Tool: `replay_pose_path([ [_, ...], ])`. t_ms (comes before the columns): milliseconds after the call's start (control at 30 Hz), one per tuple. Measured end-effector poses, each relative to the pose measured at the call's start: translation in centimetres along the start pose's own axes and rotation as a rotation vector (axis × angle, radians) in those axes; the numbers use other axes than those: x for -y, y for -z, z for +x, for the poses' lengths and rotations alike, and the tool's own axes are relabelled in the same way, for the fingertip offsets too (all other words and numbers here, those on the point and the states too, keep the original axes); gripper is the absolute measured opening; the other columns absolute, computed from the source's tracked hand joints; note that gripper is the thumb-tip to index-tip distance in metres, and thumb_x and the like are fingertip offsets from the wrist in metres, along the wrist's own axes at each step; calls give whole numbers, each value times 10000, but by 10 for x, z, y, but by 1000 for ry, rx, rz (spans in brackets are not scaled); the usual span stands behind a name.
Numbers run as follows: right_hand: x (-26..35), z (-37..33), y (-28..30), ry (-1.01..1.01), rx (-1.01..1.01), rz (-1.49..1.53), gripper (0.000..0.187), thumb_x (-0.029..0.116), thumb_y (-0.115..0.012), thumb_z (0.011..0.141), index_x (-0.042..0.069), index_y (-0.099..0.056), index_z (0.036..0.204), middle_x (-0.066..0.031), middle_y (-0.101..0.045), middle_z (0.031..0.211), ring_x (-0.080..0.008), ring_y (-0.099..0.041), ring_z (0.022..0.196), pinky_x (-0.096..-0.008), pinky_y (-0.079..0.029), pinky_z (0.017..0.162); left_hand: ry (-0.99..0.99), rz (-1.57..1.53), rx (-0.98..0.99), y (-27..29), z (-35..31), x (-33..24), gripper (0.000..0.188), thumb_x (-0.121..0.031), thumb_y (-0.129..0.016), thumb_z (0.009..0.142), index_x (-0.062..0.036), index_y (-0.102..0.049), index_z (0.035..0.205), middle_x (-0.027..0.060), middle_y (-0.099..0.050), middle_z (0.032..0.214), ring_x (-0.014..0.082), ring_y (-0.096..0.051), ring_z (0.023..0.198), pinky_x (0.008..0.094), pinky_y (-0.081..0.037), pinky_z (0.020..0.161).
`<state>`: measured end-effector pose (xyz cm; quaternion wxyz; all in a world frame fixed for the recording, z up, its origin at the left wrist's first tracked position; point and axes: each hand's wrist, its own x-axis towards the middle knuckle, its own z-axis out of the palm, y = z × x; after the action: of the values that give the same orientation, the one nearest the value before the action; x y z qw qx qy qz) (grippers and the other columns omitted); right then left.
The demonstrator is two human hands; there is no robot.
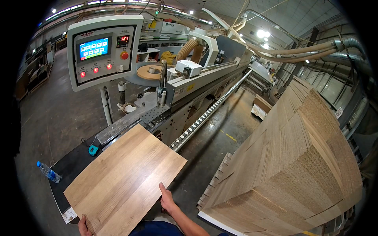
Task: The person picks up wood panels from a stack one at a time and feeds them onto the conveyor belt of a woodworking machine.
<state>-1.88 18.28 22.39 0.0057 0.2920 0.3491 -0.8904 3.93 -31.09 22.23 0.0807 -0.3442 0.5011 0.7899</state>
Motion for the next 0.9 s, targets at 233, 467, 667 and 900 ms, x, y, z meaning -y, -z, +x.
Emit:
replay_pose_path([
  [233,-6,12,14,-9,-44,-28,469,324,-533,894,-51,-477,1169,-123,-549,1169,-192,-536,1053,-305,-430,910,-30,27,-17,1,3,3,350,-224,-555,889,64,-505,1081,118,-558,973,214,-545,873,307,-483,763],
  [467,6,-9,-10,6,-24,-22,477,335,-538,890,-60,-487,1152,-129,-555,1159,-191,-539,1048,-288,-430,898,-8,27,-72,-7,-6,-1,329,-227,-551,892,56,-512,1055,95,-548,926,193,-536,820,291,-487,703],
  [667,7,-12,-11,32,-4,-9,477,341,-533,892,-65,-496,1140,-129,-559,1155,-189,-542,1042,-277,-433,884,-21,37,-80,-13,-11,-4,330,-218,-547,895,66,-517,1061,92,-545,927,185,-531,824,271,-483,706],
  [900,10,-14,-14,26,-9,-3,475,333,-524,898,-69,-489,1149,-130,-550,1168,-192,-536,1051,-291,-423,906,7,43,-102,-20,-17,-9,374,-210,-571,882,92,-507,1094,122,-551,1009,197,-533,893,274,-475,775],
])
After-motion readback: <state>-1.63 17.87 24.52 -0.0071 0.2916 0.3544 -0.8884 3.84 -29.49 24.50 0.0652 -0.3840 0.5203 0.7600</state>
